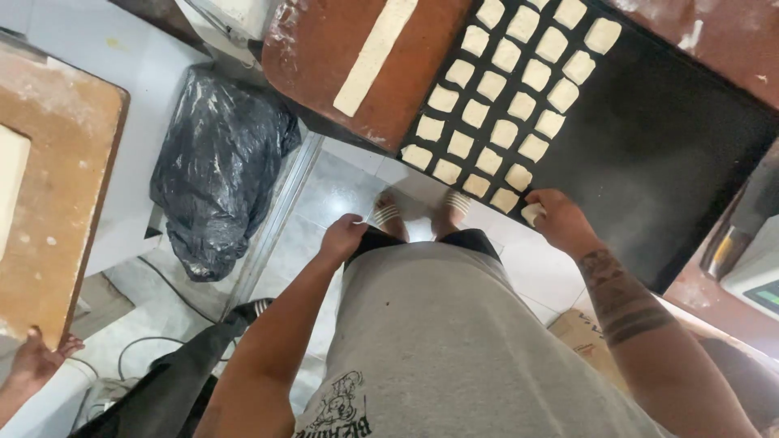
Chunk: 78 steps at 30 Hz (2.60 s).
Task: The person carries a tray filled with square dough pieces and hands it to another person. They then retrieve an empty black tray and begin placing individual pieces of dough onto it in neat rows, filling the tray completely.
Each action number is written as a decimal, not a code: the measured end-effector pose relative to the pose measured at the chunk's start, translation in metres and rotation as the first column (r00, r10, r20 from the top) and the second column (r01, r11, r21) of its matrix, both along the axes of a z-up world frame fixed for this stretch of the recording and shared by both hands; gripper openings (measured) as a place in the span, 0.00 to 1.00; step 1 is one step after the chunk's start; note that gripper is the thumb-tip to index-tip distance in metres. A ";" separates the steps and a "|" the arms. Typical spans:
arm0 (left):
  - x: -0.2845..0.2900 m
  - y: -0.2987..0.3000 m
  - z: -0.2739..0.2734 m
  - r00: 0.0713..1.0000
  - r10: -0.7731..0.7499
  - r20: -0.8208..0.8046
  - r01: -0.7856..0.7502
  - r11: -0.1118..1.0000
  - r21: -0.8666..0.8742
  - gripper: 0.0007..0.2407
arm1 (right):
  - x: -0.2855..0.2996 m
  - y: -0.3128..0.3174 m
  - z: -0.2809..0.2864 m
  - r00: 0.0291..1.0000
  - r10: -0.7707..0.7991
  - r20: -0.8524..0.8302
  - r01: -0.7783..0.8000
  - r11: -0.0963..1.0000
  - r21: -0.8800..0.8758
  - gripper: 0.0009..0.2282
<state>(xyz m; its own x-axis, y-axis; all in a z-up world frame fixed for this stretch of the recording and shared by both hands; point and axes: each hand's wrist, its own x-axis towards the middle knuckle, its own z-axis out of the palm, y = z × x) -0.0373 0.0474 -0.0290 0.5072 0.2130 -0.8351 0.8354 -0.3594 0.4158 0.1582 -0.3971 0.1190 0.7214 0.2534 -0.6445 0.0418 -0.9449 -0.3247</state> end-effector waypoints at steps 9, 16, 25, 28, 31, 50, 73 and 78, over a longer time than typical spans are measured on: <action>-0.084 0.073 -0.028 0.999 0.039 -0.028 -0.031 0.968 0.248 0.19 | 0.000 0.012 -0.006 0.983 0.122 0.134 -0.104 0.985 -0.134 0.17; -0.052 0.055 -0.010 0.965 0.248 0.089 -0.260 0.950 0.173 0.21 | 0.007 0.063 0.033 0.960 -0.038 0.278 0.015 0.996 0.087 0.27; 0.171 0.041 0.080 0.635 -0.052 0.771 -0.389 0.840 0.377 0.12 | 0.177 0.240 0.011 0.943 0.024 0.333 -0.208 0.821 0.532 0.26; 0.225 0.037 0.112 0.830 0.016 0.557 -0.306 0.848 0.433 0.20 | 0.246 0.286 -0.035 0.974 -0.097 0.207 -0.041 0.817 0.575 0.25; 0.253 0.034 0.087 0.916 0.088 0.392 -0.271 0.856 0.441 0.26 | 0.282 0.328 -0.070 0.964 -0.142 0.223 -0.016 0.810 0.586 0.27; 0.200 -0.021 0.204 0.392 0.920 -0.022 -0.527 0.205 -0.825 0.26 | 0.191 0.239 0.089 0.655 -0.115 -0.747 0.746 0.258 0.614 0.14; 0.117 -0.125 0.162 0.995 0.070 -0.068 -0.020 -0.530 -0.848 0.29 | 0.023 0.058 0.191 0.980 0.062 -0.187 0.024 0.905 0.424 0.13; 0.116 -0.129 0.170 0.985 0.172 0.007 0.074 -0.388 -0.919 0.30 | 0.037 0.019 0.160 0.994 0.075 -0.074 -0.051 0.958 0.281 0.18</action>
<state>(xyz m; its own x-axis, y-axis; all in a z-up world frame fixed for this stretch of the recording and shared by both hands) 0.0791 -0.0820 0.1410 0.6450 -0.7516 0.1379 0.7318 0.6595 0.1720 0.1950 -0.3781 0.2788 0.6453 0.4743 -0.5988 0.0604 -0.8131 -0.5789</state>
